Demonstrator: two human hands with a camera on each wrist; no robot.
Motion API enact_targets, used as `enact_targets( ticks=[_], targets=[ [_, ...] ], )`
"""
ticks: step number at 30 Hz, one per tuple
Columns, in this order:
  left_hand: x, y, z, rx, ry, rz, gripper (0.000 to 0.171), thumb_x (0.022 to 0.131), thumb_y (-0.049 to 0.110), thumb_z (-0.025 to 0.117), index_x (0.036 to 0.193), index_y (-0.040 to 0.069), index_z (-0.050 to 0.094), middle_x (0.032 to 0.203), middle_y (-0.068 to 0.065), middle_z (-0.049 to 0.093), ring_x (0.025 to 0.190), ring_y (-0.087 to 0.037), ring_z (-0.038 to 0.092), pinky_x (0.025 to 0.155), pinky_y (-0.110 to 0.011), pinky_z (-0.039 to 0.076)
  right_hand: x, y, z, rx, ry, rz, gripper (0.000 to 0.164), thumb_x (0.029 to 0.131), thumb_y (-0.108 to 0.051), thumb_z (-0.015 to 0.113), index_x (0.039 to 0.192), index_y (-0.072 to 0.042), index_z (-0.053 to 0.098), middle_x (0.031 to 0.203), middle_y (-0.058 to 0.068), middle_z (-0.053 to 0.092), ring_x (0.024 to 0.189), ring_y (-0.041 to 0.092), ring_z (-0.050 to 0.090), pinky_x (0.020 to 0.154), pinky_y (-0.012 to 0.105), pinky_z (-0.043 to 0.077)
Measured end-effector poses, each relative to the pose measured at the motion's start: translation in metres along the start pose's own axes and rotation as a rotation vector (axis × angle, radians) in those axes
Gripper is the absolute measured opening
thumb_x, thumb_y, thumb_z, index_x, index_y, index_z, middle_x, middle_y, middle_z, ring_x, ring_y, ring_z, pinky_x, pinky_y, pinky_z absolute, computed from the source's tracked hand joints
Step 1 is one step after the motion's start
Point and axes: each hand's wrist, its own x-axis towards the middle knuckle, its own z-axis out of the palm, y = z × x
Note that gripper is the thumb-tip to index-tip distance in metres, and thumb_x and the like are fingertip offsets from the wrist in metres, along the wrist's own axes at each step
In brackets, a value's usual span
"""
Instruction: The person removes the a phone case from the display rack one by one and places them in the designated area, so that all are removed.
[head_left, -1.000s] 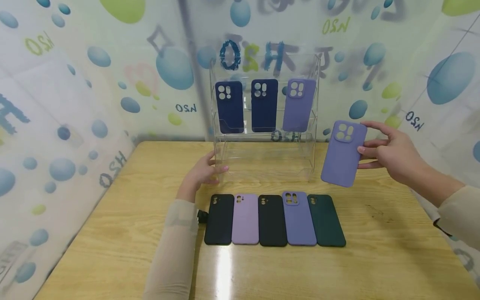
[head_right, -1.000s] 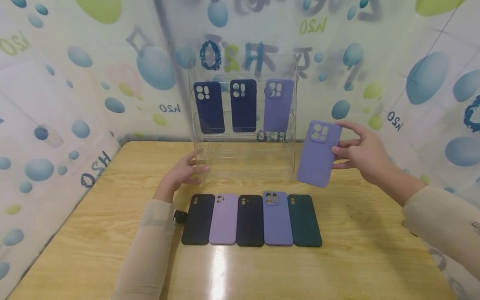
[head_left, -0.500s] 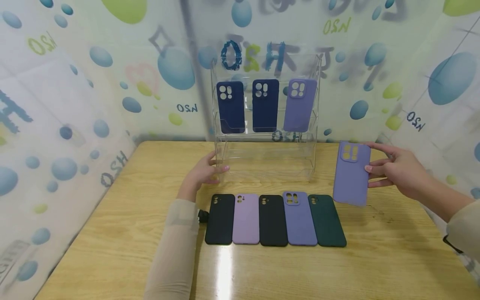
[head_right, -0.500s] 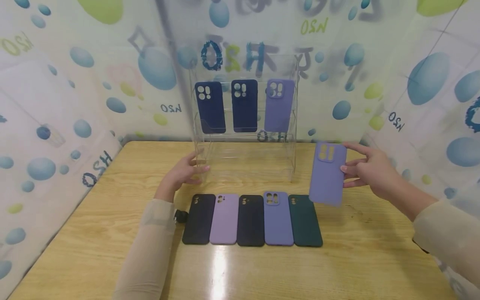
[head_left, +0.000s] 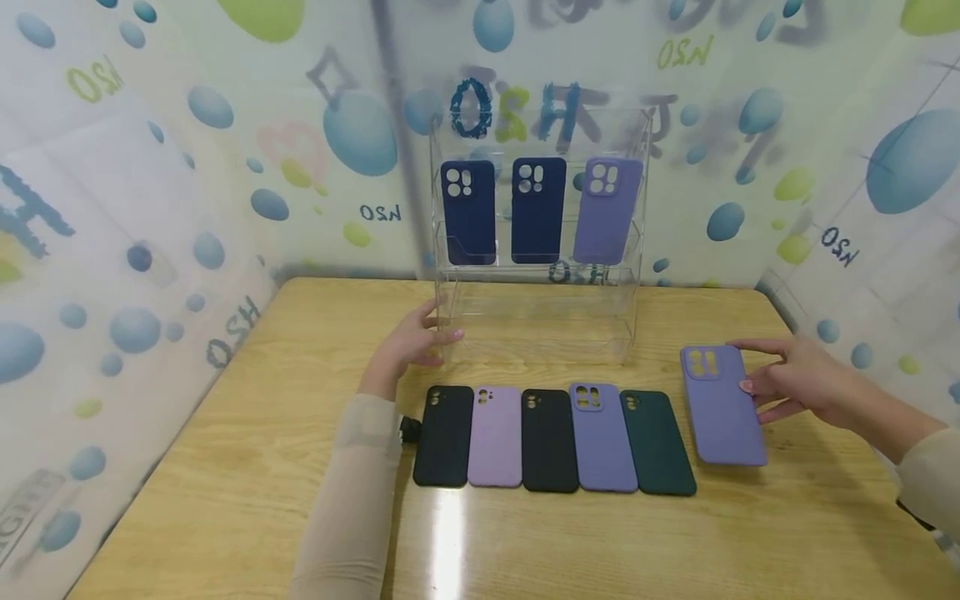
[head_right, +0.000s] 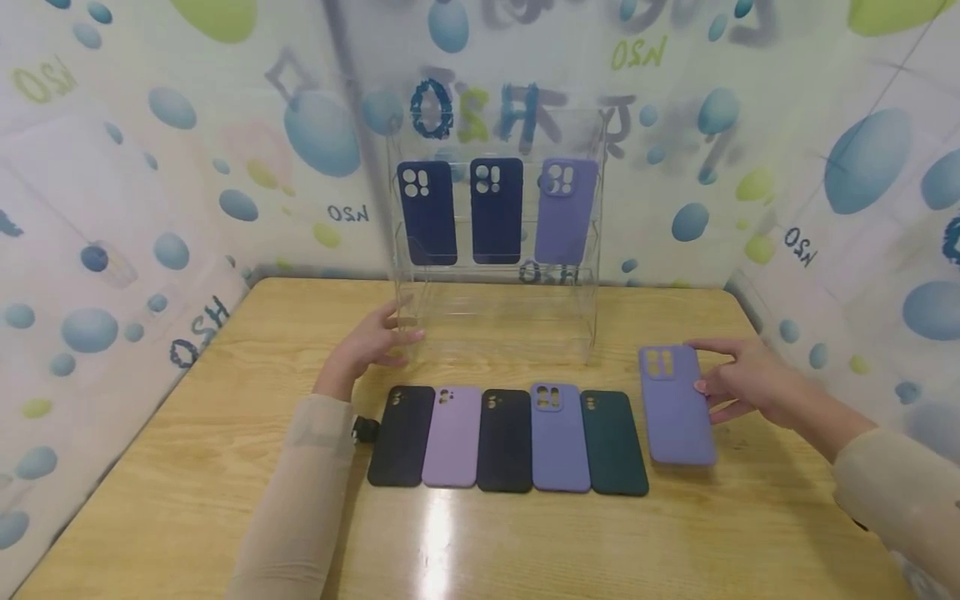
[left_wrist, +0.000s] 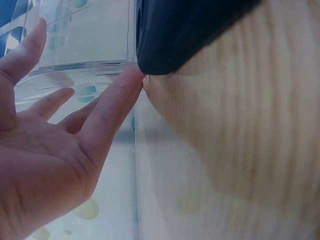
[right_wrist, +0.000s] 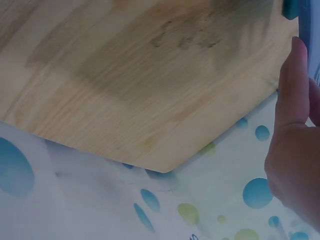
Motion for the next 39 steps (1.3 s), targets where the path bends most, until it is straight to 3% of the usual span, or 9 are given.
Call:
enact_targets(
  ticks=[4,11,19,28,39],
  targets=[
    [0.000,0.001,0.000,-0.002,-0.002,0.001,0.094,0.100,0.024,0.077,0.172,0.033,0.018,0.171,-0.017,0.037,0.143,-0.039,0.056,0.100,-0.050,0.062,0.001,0.013,0.002,-0.017,-0.028,0.032,0.085,0.103,-0.007,0.066,0.168,0.003,0.013,0.108,0.008,0.080,0.093,0.020,0.077,0.078,0.046,0.068],
    [0.000,0.001,0.002,-0.004,-0.004,0.009,0.094,0.100,0.024,0.077,0.172,0.032,0.018,0.171,-0.018,0.037,0.143,-0.038,0.055,0.100,-0.049,0.063,0.004,0.027,0.015,-0.027,-0.022,0.058,0.083,0.099,-0.003,0.068,0.166,0.004,0.020,0.092,0.004,0.075,0.086,0.018,0.072,0.075,0.047,0.068],
    [0.001,-0.001,0.002,0.003,0.003,0.002,0.093,0.101,0.024,0.077,0.172,0.032,0.018,0.171,-0.020,0.036,0.139,-0.038,0.057,0.094,-0.043,0.065,0.010,0.032,0.020,-0.061,-0.026,0.050,0.081,0.099,-0.002,0.068,0.165,0.007,0.022,0.099,0.008,0.075,0.090,0.021,0.073,0.074,0.046,0.068],
    [0.001,-0.001,0.002,0.001,-0.003,0.003,0.094,0.101,0.025,0.077,0.172,0.033,0.016,0.172,-0.019,0.034,0.141,-0.038,0.055,0.103,-0.051,0.061,0.010,0.033,0.025,-0.048,-0.056,0.032,0.079,0.097,-0.002,0.068,0.162,0.011,0.023,0.107,0.011,0.075,0.097,0.024,0.073,0.076,0.045,0.068],
    [-0.001,0.000,0.002,0.003,0.002,0.001,0.093,0.101,0.024,0.077,0.172,0.033,0.018,0.172,-0.019,0.035,0.140,-0.040,0.057,0.102,-0.050,0.062,0.011,0.031,0.031,-0.048,-0.066,0.027,0.072,0.101,-0.003,0.066,0.158,0.013,0.025,0.112,0.017,0.066,0.093,0.021,0.068,0.075,0.041,0.068]
  ],
)
